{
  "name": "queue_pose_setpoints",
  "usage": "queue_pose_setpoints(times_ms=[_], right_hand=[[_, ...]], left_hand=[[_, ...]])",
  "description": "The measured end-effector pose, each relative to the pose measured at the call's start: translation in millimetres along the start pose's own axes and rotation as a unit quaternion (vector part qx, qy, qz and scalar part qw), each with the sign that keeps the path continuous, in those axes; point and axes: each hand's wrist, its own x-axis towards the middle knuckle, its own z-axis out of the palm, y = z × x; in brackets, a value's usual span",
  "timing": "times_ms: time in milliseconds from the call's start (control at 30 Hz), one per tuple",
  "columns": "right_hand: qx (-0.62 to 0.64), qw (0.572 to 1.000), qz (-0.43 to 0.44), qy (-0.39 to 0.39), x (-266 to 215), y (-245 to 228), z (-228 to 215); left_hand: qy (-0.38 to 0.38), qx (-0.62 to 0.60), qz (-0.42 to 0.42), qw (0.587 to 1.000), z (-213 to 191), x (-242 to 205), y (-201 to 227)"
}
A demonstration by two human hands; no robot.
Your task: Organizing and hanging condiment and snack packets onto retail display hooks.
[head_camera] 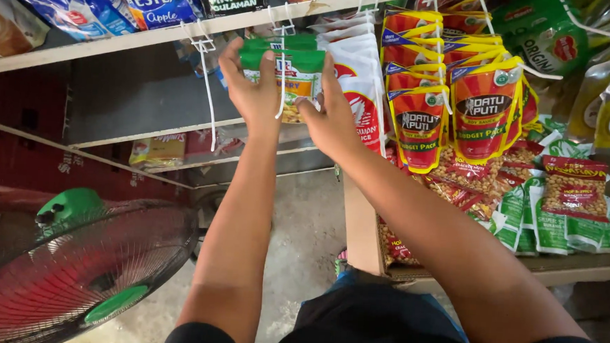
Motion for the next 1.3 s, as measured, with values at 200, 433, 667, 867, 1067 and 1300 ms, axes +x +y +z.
queue_pose_setpoints(times_ms=[200,433,667,867,1067,1300], right_hand=[[-0.031,0.998,-0.05,0.014,7.2,23.5,4.1],[-0.114,0.986,-0.11,0.051,-8.7,3.1,10.1],[-0.11,0.986,-0.12,0.04,-55.6,-12.7,-2.8],[-0.078,0.992,-0.096,0.023,-104.6,-4.3,-28.3],[-0.047,0.997,-0.053,0.01,-144.8,-0.6,-67.3],[-0.044,0.999,-0.016,0.029,-181.8,23.2,-111.7]], left_hand=[[0.002,0.043,0.02,0.999,4.9,7.0,-11.1],[-0.014,-0.049,0.042,0.998,2.3,-4.9,-24.2],[-0.013,0.167,0.038,0.985,-13.6,-78.1,-16.7],[-0.05,0.153,-0.116,0.98,-7.2,-160.9,-4.9],[-0.124,0.064,-0.142,0.98,9.6,-210.3,18.9],[-0.184,0.121,-0.03,0.975,40.5,-235.8,69.7]])
